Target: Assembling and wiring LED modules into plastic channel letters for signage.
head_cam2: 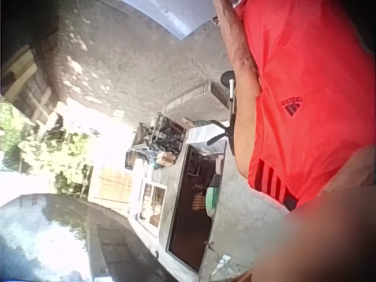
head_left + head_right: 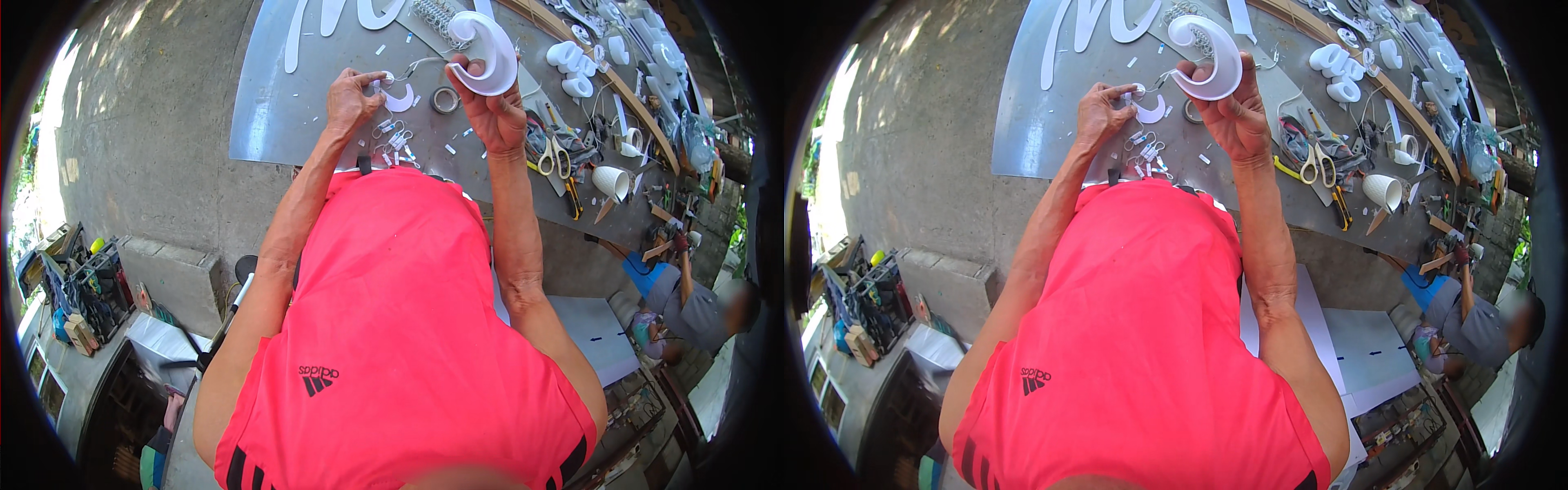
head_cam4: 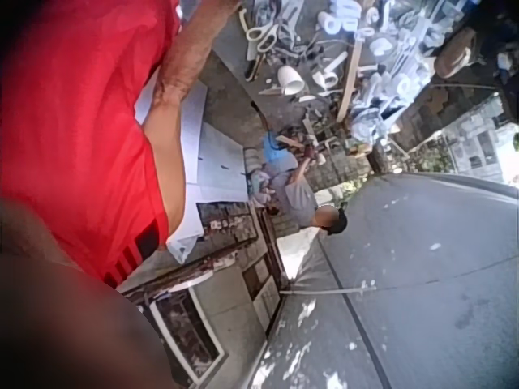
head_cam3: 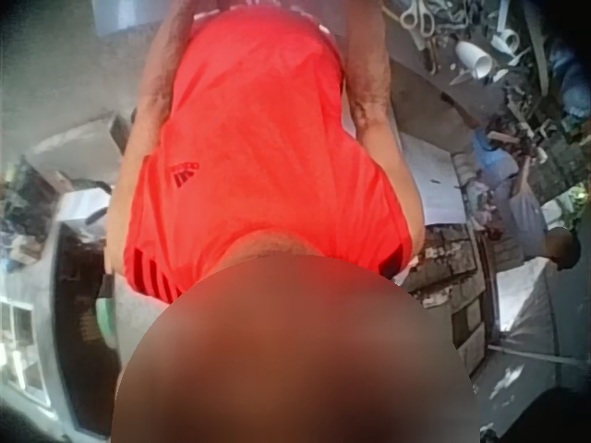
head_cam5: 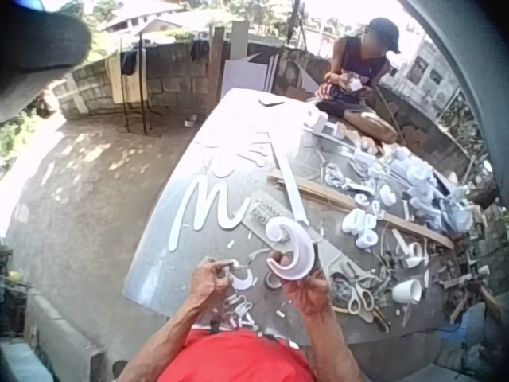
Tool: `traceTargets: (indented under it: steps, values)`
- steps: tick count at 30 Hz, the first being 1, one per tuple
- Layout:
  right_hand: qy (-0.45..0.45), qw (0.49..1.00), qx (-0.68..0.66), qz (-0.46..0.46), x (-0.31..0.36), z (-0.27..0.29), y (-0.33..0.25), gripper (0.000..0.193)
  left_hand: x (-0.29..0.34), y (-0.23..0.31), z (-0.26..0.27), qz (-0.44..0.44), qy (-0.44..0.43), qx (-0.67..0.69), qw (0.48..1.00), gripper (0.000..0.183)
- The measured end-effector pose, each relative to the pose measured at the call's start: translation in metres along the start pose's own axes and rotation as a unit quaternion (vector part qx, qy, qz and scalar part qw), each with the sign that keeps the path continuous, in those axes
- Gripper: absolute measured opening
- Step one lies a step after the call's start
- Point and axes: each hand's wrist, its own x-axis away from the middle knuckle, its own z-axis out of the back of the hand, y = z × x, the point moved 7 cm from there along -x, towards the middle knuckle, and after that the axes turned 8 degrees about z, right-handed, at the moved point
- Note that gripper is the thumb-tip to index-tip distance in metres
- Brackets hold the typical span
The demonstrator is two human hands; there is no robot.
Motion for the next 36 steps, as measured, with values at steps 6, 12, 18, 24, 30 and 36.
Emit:
traceTargets:
  steps: [6,12,18,24,30,36]
  values:
    - [0.006,1.000,-0.004,0.000,0.0029,0.0021,0.0016,0.063,-0.0006,-0.0018,-0.0003,0.007,-0.008,0.014,1.000,0.046]
    - [0.006,1.000,-0.009,-0.005,0.0035,0.0020,0.0022,0.064,0.0002,-0.0007,0.0004,0.015,-0.017,-0.002,1.000,0.046]
    - [0.016,1.000,-0.020,-0.009,0.0040,0.0035,0.0023,0.064,0.0013,-0.0002,0.0008,0.013,-0.013,0.008,1.000,0.045]
    - [0.008,1.000,-0.015,-0.002,0.0045,0.0029,0.0024,0.065,-0.0002,0.0002,0.0007,-0.007,-0.001,0.004,1.000,0.044]
    - [0.002,1.000,-0.010,-0.002,0.0046,0.0039,0.0022,0.065,-0.0007,-0.0026,-0.0015,0.014,-0.016,-0.012,1.000,0.046]
    - [0.020,1.000,-0.013,-0.010,0.0067,0.0060,0.0040,0.066,0.0001,-0.0063,-0.0024,0.000,-0.005,-0.005,1.000,0.045]
